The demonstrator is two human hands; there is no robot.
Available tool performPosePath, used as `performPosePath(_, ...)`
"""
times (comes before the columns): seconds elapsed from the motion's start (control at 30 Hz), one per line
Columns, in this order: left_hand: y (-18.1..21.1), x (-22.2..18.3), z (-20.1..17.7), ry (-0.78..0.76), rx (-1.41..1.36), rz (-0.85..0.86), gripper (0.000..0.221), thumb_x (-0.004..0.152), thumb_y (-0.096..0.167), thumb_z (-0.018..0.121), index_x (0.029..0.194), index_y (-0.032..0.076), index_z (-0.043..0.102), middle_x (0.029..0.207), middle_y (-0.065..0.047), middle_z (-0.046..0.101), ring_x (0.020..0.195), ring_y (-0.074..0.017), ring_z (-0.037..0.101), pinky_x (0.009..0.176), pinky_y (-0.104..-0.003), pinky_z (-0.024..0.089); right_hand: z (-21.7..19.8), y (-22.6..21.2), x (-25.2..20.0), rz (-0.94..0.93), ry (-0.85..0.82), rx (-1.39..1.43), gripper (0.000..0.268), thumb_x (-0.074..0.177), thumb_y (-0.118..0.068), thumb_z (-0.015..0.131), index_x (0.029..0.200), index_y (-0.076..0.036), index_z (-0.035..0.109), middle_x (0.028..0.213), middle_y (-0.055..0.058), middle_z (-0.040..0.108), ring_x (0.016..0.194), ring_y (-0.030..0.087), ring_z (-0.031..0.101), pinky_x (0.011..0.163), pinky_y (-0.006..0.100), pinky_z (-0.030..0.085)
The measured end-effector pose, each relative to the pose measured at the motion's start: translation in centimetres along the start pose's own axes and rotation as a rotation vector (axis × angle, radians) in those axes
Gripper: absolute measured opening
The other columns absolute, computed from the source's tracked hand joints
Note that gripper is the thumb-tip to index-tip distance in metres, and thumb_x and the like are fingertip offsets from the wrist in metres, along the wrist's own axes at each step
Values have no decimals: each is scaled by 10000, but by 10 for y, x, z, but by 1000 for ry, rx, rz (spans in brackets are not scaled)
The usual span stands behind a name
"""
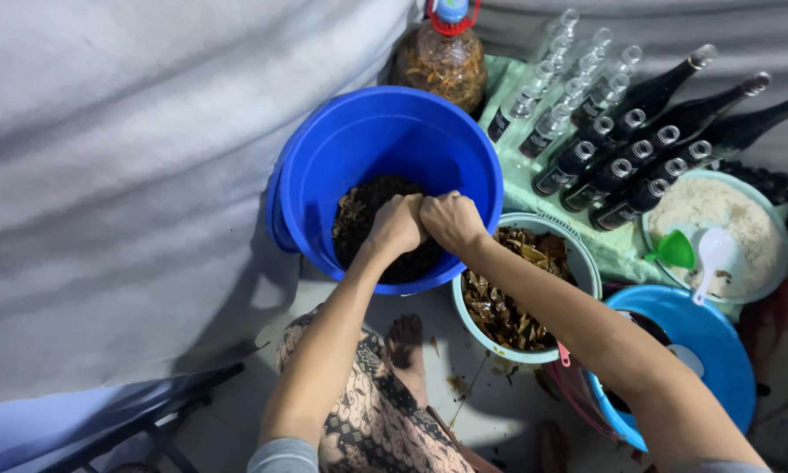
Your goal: Manually transferring and sorting dried plant material from a large tray into a blue bucket and other containers.
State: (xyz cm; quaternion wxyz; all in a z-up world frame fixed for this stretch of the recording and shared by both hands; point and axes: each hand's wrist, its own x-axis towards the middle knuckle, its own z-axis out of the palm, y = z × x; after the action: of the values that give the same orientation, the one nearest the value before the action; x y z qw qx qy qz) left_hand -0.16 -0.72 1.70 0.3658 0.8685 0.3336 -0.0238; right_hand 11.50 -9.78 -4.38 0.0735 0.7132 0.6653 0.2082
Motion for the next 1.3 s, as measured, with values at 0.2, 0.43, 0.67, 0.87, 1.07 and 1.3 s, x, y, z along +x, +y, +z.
performPosePath(0.2,36,-31,-28,27,67,69,287,864,154,539,986,23,762,886,-212,777,894,-437,745,816,-546,589,-57,9,8,134,-384,184,218,811,-95,561,680,-140,730,625,56,696,633,274,725,452,416,555)
performPosePath(0.43,34,-33,-27,94,214,167,297,922,-5,427,1133,-30,635,900,-249,757,898,-425,756,799,-562,581,-58,21,11,402,-398,528,262,785,-240,596,716,-47,759,628,136,705,680,350,752,533,460,599)
performPosePath(0.67,43,-37,-36,241,-11,43,389,909,-139,511,1296,-109,530,965,-335,723,883,-451,746,702,-512,627,-36,22,19,698,-435,1020,321,766,-222,602,856,46,753,794,242,734,855,482,739,677,553,589)
performPosePath(0.87,28,-33,-22,142,-296,176,704,797,-280,534,1418,-40,304,1347,-355,515,1241,-525,551,1002,-601,517,-71,31,29,540,-497,1000,402,786,-48,600,1170,62,552,1067,327,681,1046,511,681,853,580,593)
performPosePath(1.07,40,-40,-38,193,-442,299,966,726,-250,641,1537,10,184,1512,-348,299,1380,-586,378,1150,-672,388,-98,26,35,578,-570,1375,706,856,-36,453,1483,83,151,1427,379,470,1356,561,455,1093,684,392)
performPosePath(1.3,36,-44,-45,141,-246,167,807,798,-231,565,1521,19,306,1501,-304,463,1361,-491,492,1135,-581,466,-35,13,37,460,-643,889,546,985,-406,421,1381,-44,319,1582,185,296,1472,394,297,1127,642,342)
